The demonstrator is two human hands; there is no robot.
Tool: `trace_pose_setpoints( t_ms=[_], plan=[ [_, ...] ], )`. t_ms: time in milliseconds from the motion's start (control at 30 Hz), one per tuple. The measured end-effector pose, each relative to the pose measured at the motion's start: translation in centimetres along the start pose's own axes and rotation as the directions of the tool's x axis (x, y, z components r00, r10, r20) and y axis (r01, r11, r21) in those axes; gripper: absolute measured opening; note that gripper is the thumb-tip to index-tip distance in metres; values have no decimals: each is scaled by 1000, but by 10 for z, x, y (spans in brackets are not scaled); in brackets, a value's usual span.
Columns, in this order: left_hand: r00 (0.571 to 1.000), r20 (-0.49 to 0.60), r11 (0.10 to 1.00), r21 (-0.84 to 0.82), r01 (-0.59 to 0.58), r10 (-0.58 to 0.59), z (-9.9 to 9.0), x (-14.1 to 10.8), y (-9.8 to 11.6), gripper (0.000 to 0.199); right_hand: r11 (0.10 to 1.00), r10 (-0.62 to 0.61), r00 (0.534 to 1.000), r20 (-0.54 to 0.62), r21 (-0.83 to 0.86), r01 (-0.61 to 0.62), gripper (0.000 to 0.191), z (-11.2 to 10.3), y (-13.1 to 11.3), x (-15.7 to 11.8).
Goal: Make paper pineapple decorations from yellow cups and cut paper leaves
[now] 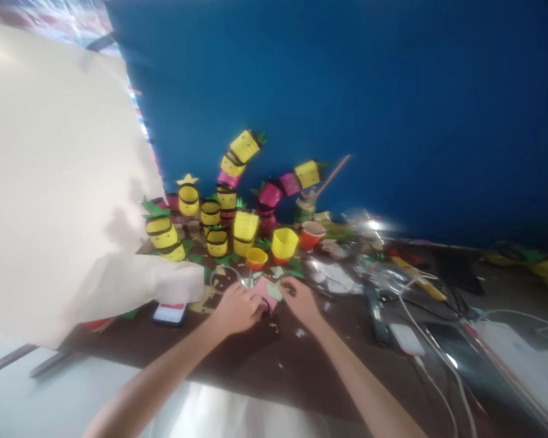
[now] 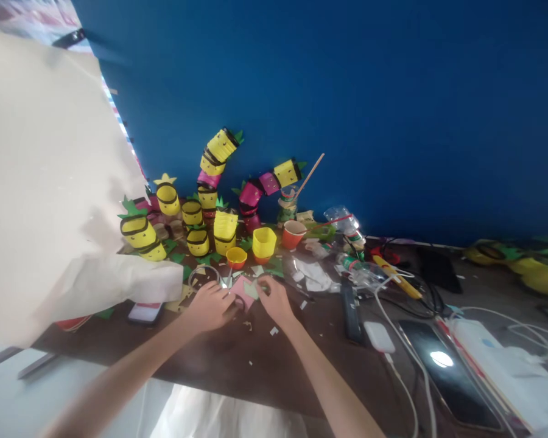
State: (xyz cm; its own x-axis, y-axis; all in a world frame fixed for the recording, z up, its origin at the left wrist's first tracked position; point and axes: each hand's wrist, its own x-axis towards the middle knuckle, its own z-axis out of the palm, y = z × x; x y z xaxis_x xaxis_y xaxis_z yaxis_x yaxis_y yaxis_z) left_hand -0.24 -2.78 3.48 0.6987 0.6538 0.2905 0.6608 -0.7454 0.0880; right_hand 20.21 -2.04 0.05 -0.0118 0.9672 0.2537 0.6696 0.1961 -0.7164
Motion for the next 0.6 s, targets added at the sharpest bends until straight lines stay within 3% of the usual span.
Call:
trace_pose_setpoints(
  t_ms=[133,233,367,467,600],
  plan=[
    [990,-58,992,-21,125,-126,-9,-16,-12,15,997,-58,998,-31,-52,56,21,6,-6,3],
    [971,-45,972,-4,233,-233,-12,-29,-33,25,966,-199,976,-85,-183,182,23,3,-14,-6],
    [968,9,967,-36,252,-251,-9,-41,-55,23,887,-353,935,41,-304,348,24,-7,-24,-28],
    [967,-3,964,-86,253,-255,-7,-41,-58,23,854,-338,933,123,-377,359,28,-13,-25,-36],
    [951,-69,927,-254,274,-300,-11,-32,-47,21,842,-267,958,104,-458,284,26,-18,-19,-33]
  ],
)
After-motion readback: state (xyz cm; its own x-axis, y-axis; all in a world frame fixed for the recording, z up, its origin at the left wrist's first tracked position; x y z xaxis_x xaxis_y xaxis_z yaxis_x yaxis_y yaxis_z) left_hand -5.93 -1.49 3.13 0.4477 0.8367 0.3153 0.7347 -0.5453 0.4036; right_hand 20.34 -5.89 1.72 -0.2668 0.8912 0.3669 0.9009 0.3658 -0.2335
